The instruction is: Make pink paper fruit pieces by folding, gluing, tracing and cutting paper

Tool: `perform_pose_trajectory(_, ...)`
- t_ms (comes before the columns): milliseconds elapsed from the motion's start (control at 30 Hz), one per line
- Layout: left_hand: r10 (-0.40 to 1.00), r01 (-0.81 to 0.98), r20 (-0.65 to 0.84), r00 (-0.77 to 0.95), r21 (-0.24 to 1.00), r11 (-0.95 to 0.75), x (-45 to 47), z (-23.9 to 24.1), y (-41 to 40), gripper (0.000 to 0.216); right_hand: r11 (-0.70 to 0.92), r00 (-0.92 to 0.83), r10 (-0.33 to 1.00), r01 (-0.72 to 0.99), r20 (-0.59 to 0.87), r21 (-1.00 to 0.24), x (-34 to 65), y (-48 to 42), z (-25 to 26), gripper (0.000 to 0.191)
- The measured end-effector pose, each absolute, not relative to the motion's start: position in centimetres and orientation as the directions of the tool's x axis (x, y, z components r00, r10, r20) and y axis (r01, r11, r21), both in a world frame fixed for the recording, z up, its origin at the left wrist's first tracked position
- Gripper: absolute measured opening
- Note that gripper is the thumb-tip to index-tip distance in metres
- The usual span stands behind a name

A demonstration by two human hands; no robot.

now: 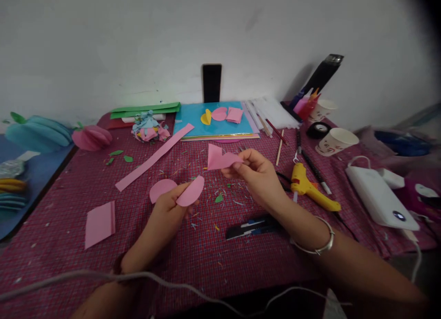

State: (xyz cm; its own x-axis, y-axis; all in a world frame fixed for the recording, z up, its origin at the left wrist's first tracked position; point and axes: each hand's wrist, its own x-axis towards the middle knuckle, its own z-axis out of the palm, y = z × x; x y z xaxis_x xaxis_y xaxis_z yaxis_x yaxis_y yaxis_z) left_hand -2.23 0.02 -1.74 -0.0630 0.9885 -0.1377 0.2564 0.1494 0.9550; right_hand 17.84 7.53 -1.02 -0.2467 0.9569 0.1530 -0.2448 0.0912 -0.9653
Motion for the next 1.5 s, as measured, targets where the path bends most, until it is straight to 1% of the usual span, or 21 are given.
perform_pose_trajectory(67,0.988,0.238,-0.134,-0.08,0.96,0.149,-2.1,-1.7,0.0,0.05,0.099,-0.248,0.956,-0.228,0.157,-0.968,17.8,7.6,-1.1,0.009)
perform_pose_trajectory(133,0.982,0.194,-0.165,-0.096,0.964,0.181,-2.0,-1.7,-0.1,0.06,0.108,-0.275,0.948,-0.199,0.161,-0.974,17.8,7.4,-1.0,0.008)
perform_pose_trajectory(167,0.979,0.173,-0.181,-0.097,0.965,0.195,-1.9,-1.6,-0.1,0.06,0.116,-0.29,0.942,-0.184,0.167,-0.976,17.8,7.3,-0.9,0.008)
perform_pose_trajectory(200,0.977,0.151,-0.196,-0.089,0.967,0.207,-1.8,-1.6,-0.2,0.056,0.131,-0.304,0.936,-0.17,0.178,-0.977,17.8,7.2,-0.7,0.007)
perform_pose_trajectory(267,0.973,0.116,-0.228,-0.043,0.966,0.232,-1.6,-1.4,-0.2,0.036,0.185,-0.325,0.918,-0.156,0.227,-0.97,17.9,7.0,-0.5,0.007)
perform_pose_trajectory(300,0.97,0.103,-0.244,-0.019,0.964,0.245,-1.6,-1.3,-0.2,0.031,0.221,-0.334,0.905,-0.159,0.263,-0.962,17.9,6.9,-0.4,0.007)
perform_pose_trajectory(400,0.963,0.018,-0.27,-0.008,0.963,0.27,-1.3,-1.5,-0.1,0.042,0.322,-0.374,0.851,-0.185,0.369,-0.929,17.9,6.4,-0.4,0.01)
perform_pose_trajectory(500,0.953,-0.214,-0.301,-0.044,0.934,0.285,-1.1,-2.0,0.0,0.029,0.394,-0.424,0.804,-0.143,0.416,-0.908,17.6,5.7,-0.9,0.015)
perform_pose_trajectory(600,0.935,-0.41,-0.355,-0.019,0.855,0.317,-0.9,-2.2,0.1,0.021,0.477,-0.459,0.775,-0.026,0.434,-0.878,17.2,5.2,-1.5,0.02)
perform_pose_trajectory(700,0.929,-0.506,-0.368,0.024,0.798,0.329,-0.7,-1.9,0.1,0.027,0.565,-0.486,0.741,0.081,0.463,-0.821,16.9,4.9,-2.0,0.02)
perform_pose_trajectory(800,0.935,-0.576,-0.351,0.05,0.755,0.314,-0.6,-1.5,0.0,0.042,0.612,-0.506,0.719,0.137,0.476,-0.779,16.8,4.8,-1.9,0.017)
perform_pose_trajectory(867,0.938,-0.601,-0.342,0.05,0.74,0.302,-0.5,-1.3,0.0,0.053,0.631,-0.515,0.707,0.15,0.485,-0.761,16.7,4.8,-1.9,0.016)
perform_pose_trajectory(933,0.94,-0.611,-0.336,0.052,0.734,0.296,-0.5,-1.1,-0.1,0.058,0.652,-0.529,0.686,0.14,0.5,-0.745,16.7,4.8,-1.8,0.016)
perform_pose_trajectory(1100,0.935,-0.631,-0.34,0.099,0.705,0.323,-0.6,-1.2,0.0,0.056,0.676,-0.569,0.644,0.11,0.511,-0.729,16.7,4.9,-2.0,0.017)
perform_pose_trajectory(1300,0.939,-0.647,-0.302,0.166,0.685,0.334,-0.5,-1.7,-0.1,0.054,0.686,-0.582,0.64,0.137,0.502,-0.715,16.7,4.7,-1.9,0.017)
perform_pose_trajectory(1400,0.923,-0.629,-0.323,0.209,0.679,0.379,-0.6,-1.6,-0.2,0.045,0.711,-0.605,0.617,0.154,0.504,-0.686,16.8,4.7,-1.7,0.017)
perform_pose_trajectory(1500,0.914,-0.604,-0.349,0.207,0.689,0.401,-0.9,-1.5,-0.2,0.03,0.752,-0.649,0.576,0.183,0.496,-0.634,17.0,4.7,-1.5,0.023)
